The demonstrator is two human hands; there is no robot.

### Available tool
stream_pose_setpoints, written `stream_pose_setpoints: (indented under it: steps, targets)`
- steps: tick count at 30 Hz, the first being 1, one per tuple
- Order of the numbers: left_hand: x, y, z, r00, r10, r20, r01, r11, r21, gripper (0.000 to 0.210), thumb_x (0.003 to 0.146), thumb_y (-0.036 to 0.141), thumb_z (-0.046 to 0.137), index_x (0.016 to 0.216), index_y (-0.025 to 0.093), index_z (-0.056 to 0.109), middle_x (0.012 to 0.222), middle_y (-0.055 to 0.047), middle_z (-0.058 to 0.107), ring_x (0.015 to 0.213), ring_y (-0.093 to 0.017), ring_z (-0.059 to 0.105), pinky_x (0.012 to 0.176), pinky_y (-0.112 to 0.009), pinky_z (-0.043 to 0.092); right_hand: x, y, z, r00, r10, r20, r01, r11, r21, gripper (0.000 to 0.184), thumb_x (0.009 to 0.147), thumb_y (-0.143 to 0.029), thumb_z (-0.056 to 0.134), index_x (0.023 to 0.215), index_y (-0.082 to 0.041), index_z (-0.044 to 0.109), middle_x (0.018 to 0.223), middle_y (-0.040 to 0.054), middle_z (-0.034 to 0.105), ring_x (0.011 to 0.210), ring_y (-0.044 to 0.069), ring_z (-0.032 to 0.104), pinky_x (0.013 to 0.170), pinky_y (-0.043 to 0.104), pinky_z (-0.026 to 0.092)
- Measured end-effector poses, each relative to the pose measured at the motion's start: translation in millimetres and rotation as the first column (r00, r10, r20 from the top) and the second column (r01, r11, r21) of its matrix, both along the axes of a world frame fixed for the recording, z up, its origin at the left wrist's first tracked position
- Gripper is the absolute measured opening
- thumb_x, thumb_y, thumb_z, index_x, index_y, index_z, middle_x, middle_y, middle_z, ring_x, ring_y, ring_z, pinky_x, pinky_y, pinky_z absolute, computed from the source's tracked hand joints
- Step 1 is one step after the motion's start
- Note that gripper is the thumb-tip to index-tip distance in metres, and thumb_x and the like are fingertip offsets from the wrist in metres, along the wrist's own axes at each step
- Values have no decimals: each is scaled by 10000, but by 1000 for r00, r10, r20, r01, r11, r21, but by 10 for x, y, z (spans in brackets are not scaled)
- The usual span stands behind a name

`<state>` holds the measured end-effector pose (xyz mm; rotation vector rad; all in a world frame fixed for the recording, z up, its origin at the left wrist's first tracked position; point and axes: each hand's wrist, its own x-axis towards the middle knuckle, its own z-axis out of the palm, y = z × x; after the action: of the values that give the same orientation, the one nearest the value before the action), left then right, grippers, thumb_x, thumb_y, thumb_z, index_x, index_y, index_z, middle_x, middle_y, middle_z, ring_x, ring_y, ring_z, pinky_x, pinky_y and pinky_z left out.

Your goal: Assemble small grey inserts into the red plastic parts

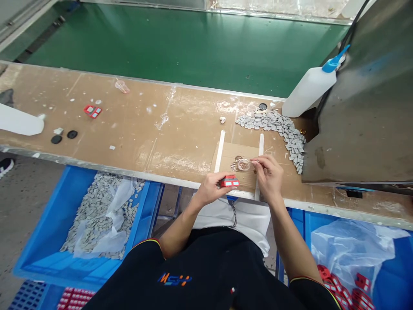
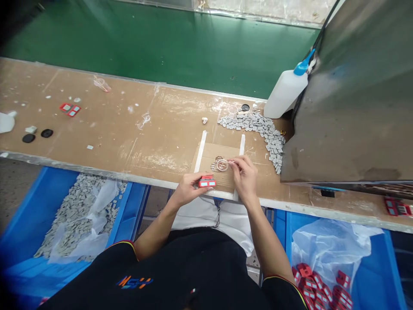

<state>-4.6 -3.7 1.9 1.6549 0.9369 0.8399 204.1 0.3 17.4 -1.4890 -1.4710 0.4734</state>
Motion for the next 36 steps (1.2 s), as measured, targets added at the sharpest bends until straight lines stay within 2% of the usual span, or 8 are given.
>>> stream_pose_setpoints:
  steps: [5, 10, 16, 26, 36]
  targets:
    - [34, -12, 4, 999, 33, 34, -30, 996, -79, 349, 830, 376, 765, 1082, 141, 710, 970, -74, 779, 830, -167, 739, 747, -238, 603, -30, -53, -132, 938, -130, -323, 99, 989, -108, 347, 880, -516, 652, 866, -181, 740, 727, 34, 714, 658, 167, 644, 640, 308, 530]
    - [40, -11, -1, 1000, 25, 2, -25, 998, -54, 312, 824, 375, 775, 1027, 142, 731, 930, -66, 777, 793, -160, 726, 739, -235, 598, -90, -162, -27, 894, -154, -421, 114, 986, -118, 370, 848, -554, 695, 851, -187, 736, 691, 27, 714, 631, 166, 664, 624, 304, 547]
    - [46, -14, -13, 999, 32, -7, -32, 998, -46, 304, 825, 360, 770, 1040, 147, 736, 944, -59, 776, 811, -161, 727, 749, -236, 598, -201, -377, 164, 947, -53, -317, 27, 996, -87, 268, 900, -462, 674, 865, -209, 753, 807, 56, 769, 693, 187, 719, 688, 328, 591]
    - [30, -12, -8, 999, 15, -35, -16, 1000, -27, 281, 825, 282, 766, 1067, 142, 739, 919, -58, 772, 785, -157, 710, 744, -229, 574, -280, -396, 94, 985, 28, -173, -39, 997, -60, 208, 910, -380, 652, 849, -219, 768, 815, 55, 786, 733, 210, 744, 707, 334, 598]
    - [24, -9, -9, 1000, -10, -17, 9, 1000, -24, 262, 853, 312, 743, 1050, 140, 734, 945, -70, 773, 817, -170, 718, 741, -237, 571, -278, -382, 186, 993, 104, 54, -106, 994, 34, 210, 956, -337, 581, 861, -253, 748, 828, 40, 783, 768, 204, 745, 704, 320, 600]
